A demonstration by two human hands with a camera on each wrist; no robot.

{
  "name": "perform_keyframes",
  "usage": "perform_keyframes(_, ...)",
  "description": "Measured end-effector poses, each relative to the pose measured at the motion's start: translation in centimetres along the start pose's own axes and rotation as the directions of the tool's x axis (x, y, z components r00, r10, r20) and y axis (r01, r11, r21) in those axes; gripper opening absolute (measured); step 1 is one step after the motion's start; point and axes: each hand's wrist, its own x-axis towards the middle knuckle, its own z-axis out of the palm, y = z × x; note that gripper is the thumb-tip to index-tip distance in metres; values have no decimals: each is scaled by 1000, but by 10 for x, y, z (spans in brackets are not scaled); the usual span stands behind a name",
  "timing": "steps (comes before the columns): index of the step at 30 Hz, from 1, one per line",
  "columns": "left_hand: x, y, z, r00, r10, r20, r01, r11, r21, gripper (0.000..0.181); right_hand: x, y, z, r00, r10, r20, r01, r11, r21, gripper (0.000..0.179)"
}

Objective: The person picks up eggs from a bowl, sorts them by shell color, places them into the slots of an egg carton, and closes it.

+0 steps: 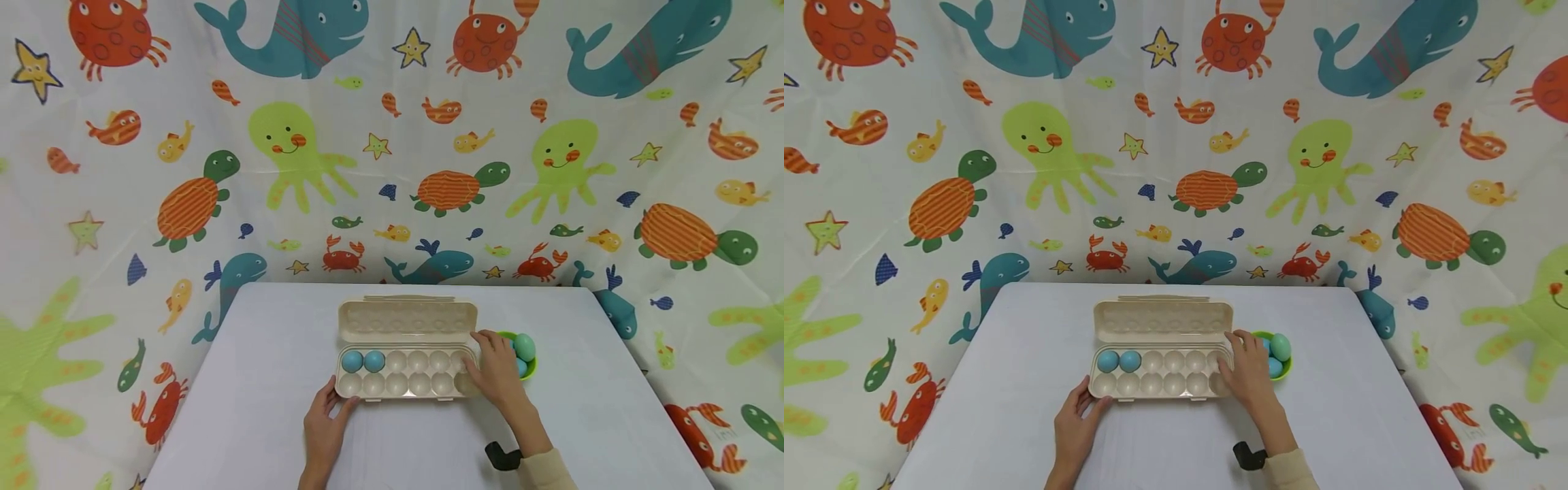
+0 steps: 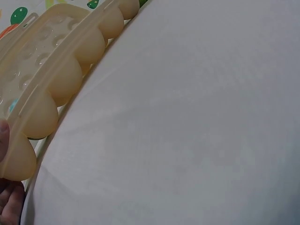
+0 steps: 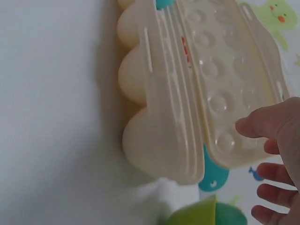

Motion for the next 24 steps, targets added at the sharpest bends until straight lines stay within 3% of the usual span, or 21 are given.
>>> perform_keyframes(7,0,0,-1,1000,26,-10,-26,999,-23,65,-6,15,-6,999,35,-39,-36,999,-14,49)
perform_keyframes(16,-3,-1,3,1000,-10,-14,10,1000,4,65,-20,27,-8,977,206,56,-205,979,-23,47)
perform_keyframes(24,-3,0,3,1000,-11,-27,12,999,46,66,-28,32,-7,968,242,66,-241,970,-24,41)
